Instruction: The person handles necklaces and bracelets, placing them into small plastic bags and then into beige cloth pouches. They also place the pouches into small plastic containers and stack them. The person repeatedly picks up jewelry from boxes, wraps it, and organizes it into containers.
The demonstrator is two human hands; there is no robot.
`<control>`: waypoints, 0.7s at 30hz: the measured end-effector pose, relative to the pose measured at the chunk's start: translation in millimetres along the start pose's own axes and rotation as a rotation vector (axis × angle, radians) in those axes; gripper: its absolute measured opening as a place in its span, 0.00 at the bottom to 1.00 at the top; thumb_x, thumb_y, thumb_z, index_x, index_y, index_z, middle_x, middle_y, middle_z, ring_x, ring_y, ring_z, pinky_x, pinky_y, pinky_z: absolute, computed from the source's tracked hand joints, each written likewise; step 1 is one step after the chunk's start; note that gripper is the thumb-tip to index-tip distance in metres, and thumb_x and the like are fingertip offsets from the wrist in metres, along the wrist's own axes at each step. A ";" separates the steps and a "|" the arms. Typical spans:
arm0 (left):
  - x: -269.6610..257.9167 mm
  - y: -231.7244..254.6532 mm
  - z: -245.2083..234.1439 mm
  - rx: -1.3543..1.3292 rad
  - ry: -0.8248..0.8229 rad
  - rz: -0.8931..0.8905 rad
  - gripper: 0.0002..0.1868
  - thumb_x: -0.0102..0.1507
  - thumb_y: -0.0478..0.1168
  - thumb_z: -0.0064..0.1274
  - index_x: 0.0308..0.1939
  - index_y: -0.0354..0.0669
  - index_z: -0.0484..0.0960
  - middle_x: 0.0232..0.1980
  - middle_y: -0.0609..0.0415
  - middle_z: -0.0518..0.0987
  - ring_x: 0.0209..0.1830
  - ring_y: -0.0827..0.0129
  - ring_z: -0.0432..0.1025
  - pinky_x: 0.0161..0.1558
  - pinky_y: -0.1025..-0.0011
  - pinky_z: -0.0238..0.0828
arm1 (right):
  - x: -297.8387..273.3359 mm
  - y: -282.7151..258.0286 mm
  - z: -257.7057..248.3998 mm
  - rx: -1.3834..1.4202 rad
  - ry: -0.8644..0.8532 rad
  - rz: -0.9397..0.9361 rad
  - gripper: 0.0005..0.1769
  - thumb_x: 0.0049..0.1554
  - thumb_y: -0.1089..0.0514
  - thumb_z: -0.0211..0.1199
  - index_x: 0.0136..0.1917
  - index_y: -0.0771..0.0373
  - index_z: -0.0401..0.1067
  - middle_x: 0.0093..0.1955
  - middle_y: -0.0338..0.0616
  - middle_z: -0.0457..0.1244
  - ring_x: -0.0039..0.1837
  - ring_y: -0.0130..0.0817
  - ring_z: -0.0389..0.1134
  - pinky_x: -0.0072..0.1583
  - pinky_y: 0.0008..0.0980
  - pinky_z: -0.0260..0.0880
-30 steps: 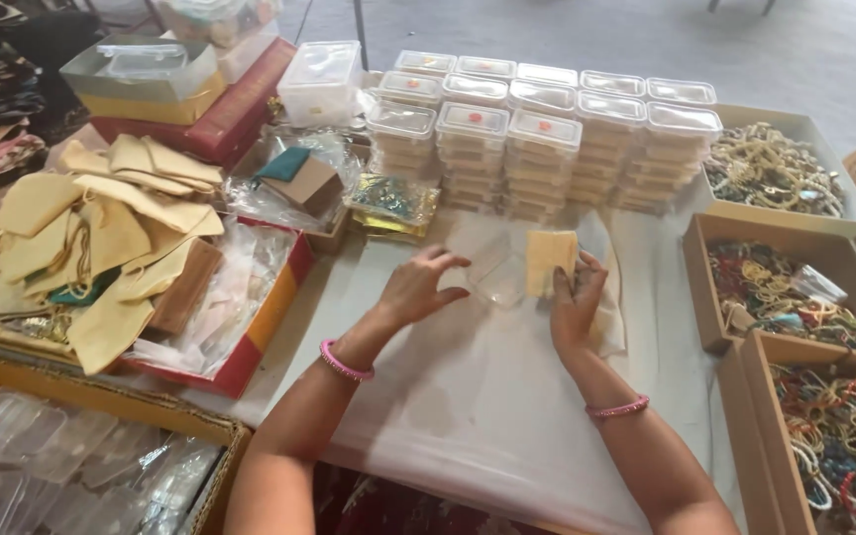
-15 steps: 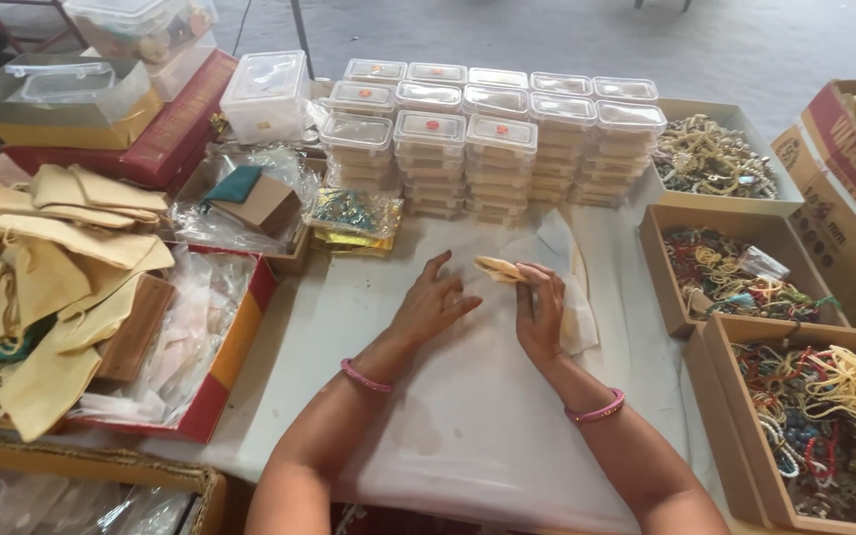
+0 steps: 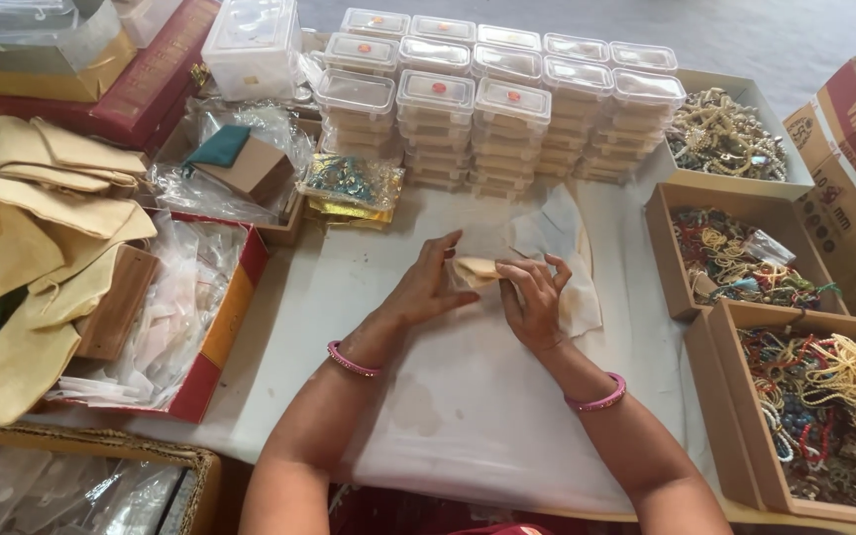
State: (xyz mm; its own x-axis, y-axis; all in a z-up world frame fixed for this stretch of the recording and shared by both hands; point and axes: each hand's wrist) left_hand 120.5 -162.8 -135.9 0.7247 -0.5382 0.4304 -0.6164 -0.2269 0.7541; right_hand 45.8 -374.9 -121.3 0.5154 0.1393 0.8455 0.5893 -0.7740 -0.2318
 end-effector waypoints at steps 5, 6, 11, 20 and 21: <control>0.2 0.7 1.6 -0.057 -0.015 -0.077 0.55 0.54 0.43 0.70 0.79 0.46 0.52 0.71 0.41 0.62 0.70 0.48 0.66 0.67 0.58 0.69 | -1.5 2.5 1.4 0.010 -0.005 0.015 0.17 0.56 0.71 0.65 0.55 0.54 0.71 0.57 0.32 0.69 0.60 0.31 0.68 0.72 0.46 0.47; -0.4 -0.2 2.8 -0.037 -0.024 -0.047 0.56 0.52 0.40 0.70 0.79 0.47 0.53 0.70 0.41 0.63 0.70 0.48 0.66 0.67 0.58 0.69 | -1.5 2.5 1.6 0.002 -0.014 0.019 0.17 0.56 0.71 0.65 0.55 0.54 0.72 0.58 0.31 0.69 0.61 0.32 0.69 0.72 0.45 0.47; -0.1 10.3 -0.9 -0.023 -0.033 -0.002 0.56 0.49 0.35 0.69 0.77 0.47 0.54 0.69 0.41 0.63 0.68 0.48 0.67 0.65 0.58 0.70 | -2.5 5.4 3.5 -0.018 -0.099 0.027 0.17 0.49 0.70 0.67 0.50 0.54 0.73 0.54 0.33 0.68 0.58 0.32 0.68 0.70 0.46 0.48; -3.4 2.2 -0.8 0.117 -0.063 0.057 0.30 0.51 0.39 0.66 0.55 0.47 0.71 0.71 0.44 0.64 0.66 0.47 0.68 0.62 0.57 0.68 | 1.5 -0.1 -2.4 -0.059 -0.252 0.019 0.10 0.44 0.64 0.69 0.41 0.55 0.76 0.48 0.35 0.66 0.55 0.33 0.67 0.62 0.43 0.52; -4.0 1.2 -0.8 0.185 -0.067 0.101 0.22 0.51 0.41 0.65 0.47 0.48 0.76 0.72 0.45 0.65 0.66 0.47 0.68 0.63 0.56 0.66 | 3.2 -1.2 -4.1 -0.056 -0.299 0.021 0.09 0.43 0.62 0.68 0.39 0.55 0.76 0.47 0.36 0.66 0.54 0.34 0.67 0.62 0.43 0.53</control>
State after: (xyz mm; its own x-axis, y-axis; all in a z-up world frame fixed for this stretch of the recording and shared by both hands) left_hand 117.1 -160.3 -136.3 0.6380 -0.6168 0.4610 -0.7355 -0.3108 0.6021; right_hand 44.2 -376.1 -116.4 0.6923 0.2918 0.6600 0.5455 -0.8104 -0.2138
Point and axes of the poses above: each hand's wrist, its own x-axis towards the middle knuckle, its own z-axis out of the palm, y = z × x
